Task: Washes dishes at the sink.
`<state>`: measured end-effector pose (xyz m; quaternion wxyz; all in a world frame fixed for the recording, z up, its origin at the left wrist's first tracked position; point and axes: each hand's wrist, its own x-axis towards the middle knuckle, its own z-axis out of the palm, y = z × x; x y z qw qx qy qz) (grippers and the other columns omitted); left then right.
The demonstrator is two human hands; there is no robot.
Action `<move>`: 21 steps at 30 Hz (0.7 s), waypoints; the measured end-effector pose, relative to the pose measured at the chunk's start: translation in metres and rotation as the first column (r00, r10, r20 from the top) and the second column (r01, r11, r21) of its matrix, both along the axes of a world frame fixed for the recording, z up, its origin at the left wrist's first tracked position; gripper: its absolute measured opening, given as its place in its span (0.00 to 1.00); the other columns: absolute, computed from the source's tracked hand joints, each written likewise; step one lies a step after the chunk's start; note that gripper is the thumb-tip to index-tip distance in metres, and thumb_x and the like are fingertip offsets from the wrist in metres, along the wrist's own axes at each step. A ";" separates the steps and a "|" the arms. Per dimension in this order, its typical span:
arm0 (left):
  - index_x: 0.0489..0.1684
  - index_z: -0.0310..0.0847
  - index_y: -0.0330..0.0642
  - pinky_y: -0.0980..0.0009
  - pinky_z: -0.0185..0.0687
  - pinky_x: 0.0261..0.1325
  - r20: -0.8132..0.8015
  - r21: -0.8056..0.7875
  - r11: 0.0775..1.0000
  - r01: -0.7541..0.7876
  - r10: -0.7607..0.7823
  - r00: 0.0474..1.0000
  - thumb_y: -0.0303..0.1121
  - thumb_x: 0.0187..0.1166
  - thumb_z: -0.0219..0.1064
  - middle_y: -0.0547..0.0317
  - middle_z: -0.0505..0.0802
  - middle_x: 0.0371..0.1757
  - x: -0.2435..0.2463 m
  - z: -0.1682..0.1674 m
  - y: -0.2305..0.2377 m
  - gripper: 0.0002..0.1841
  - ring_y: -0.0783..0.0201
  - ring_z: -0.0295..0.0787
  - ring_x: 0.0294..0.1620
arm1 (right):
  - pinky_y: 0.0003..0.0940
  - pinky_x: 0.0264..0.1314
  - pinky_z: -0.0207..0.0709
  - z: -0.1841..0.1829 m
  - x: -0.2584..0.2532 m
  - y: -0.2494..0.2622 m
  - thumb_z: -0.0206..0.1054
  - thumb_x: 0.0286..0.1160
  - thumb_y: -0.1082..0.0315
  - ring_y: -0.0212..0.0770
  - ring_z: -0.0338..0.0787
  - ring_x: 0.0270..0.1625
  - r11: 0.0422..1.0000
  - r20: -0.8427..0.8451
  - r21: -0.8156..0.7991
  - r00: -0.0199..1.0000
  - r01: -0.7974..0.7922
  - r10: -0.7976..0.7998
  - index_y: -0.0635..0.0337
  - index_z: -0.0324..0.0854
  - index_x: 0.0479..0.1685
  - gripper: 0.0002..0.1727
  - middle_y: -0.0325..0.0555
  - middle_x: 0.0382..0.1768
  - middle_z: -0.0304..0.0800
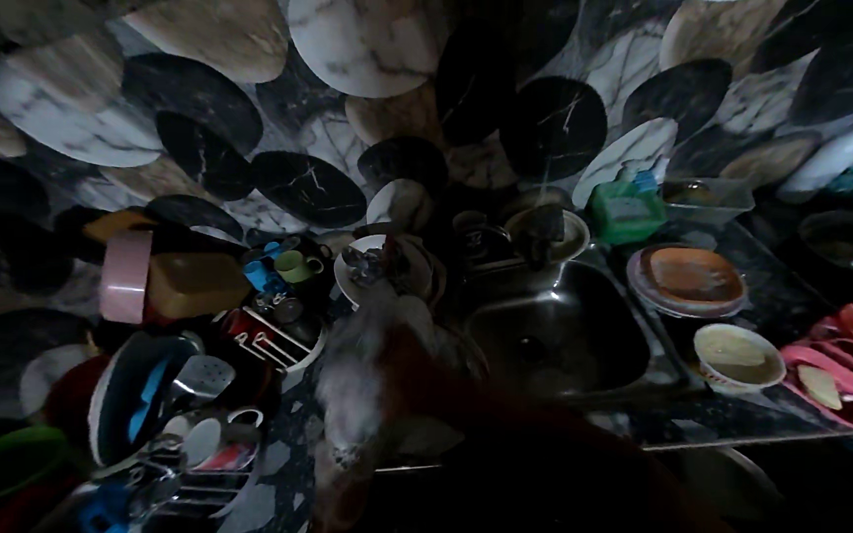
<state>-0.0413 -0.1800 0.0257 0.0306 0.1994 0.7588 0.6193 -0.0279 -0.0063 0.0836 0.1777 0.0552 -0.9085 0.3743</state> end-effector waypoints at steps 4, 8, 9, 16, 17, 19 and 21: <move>0.58 0.72 0.23 0.81 0.82 0.56 -0.007 0.314 0.948 0.048 -0.048 0.999 0.32 0.74 0.70 0.67 0.90 0.45 -0.002 -0.020 -0.013 0.22 0.82 0.86 0.49 | 0.53 0.82 0.66 -0.009 -0.004 0.010 0.68 0.75 0.73 0.66 0.81 0.74 0.999 0.066 -0.001 0.997 0.034 -0.033 0.78 0.81 0.65 0.22 0.73 0.66 0.84; 0.69 0.71 0.26 0.73 0.86 0.60 0.091 0.256 0.965 0.059 -0.085 0.992 0.38 0.72 0.76 0.60 0.92 0.54 -0.005 -0.007 -0.013 0.32 0.73 0.89 0.55 | 0.53 0.79 0.69 -0.001 -0.017 0.030 0.66 0.74 0.80 0.68 0.80 0.73 0.956 0.102 -0.184 0.972 0.227 -0.212 0.84 0.76 0.67 0.22 0.78 0.67 0.80; 0.70 0.69 0.21 0.73 0.84 0.60 0.086 0.089 0.995 0.043 -0.051 0.995 0.37 0.74 0.72 0.53 0.89 0.55 -0.004 -0.006 -0.010 0.31 0.72 0.87 0.55 | 0.52 0.78 0.70 -0.001 -0.011 0.017 0.69 0.70 0.79 0.67 0.83 0.70 0.982 0.029 -0.112 0.989 0.149 -0.147 0.84 0.80 0.61 0.21 0.77 0.62 0.84; 0.67 0.73 0.28 0.69 0.88 0.60 -0.009 0.344 0.934 0.098 -0.101 0.995 0.39 0.77 0.73 0.60 0.93 0.53 -0.022 -0.037 -0.012 0.27 0.71 0.90 0.54 | 0.53 0.81 0.67 -0.016 -0.026 0.032 0.65 0.78 0.76 0.67 0.80 0.73 0.973 0.095 -0.130 0.979 0.191 -0.180 0.80 0.79 0.66 0.20 0.75 0.66 0.82; 0.67 0.73 0.30 0.67 0.89 0.58 0.100 0.343 0.937 0.059 -0.099 0.990 0.39 0.76 0.73 0.59 0.92 0.52 -0.019 -0.034 -0.008 0.27 0.69 0.91 0.52 | 0.54 0.81 0.67 -0.014 -0.027 0.037 0.65 0.77 0.77 0.68 0.78 0.75 0.965 0.105 -0.148 0.973 0.219 -0.205 0.80 0.78 0.67 0.21 0.76 0.68 0.80; 0.67 0.74 0.25 0.67 0.89 0.55 0.165 0.194 0.981 0.021 -0.054 0.985 0.37 0.76 0.70 0.51 0.91 0.51 -0.017 -0.032 0.002 0.27 0.67 0.90 0.50 | 0.53 0.81 0.67 -0.004 -0.016 0.021 0.68 0.73 0.76 0.66 0.81 0.72 0.989 0.063 -0.059 0.989 0.138 -0.134 0.80 0.81 0.64 0.21 0.74 0.65 0.84; 0.58 0.74 0.16 0.74 0.82 0.56 -0.070 -0.114 0.993 -0.001 -0.008 0.997 0.30 0.80 0.62 0.43 0.88 0.49 -0.007 -0.036 -0.003 0.20 0.68 0.85 0.51 | 0.57 0.73 0.74 -0.012 -0.005 -0.005 0.75 0.64 0.71 0.66 0.87 0.65 0.994 -0.068 0.113 0.998 0.003 0.005 0.77 0.88 0.54 0.20 0.71 0.56 0.90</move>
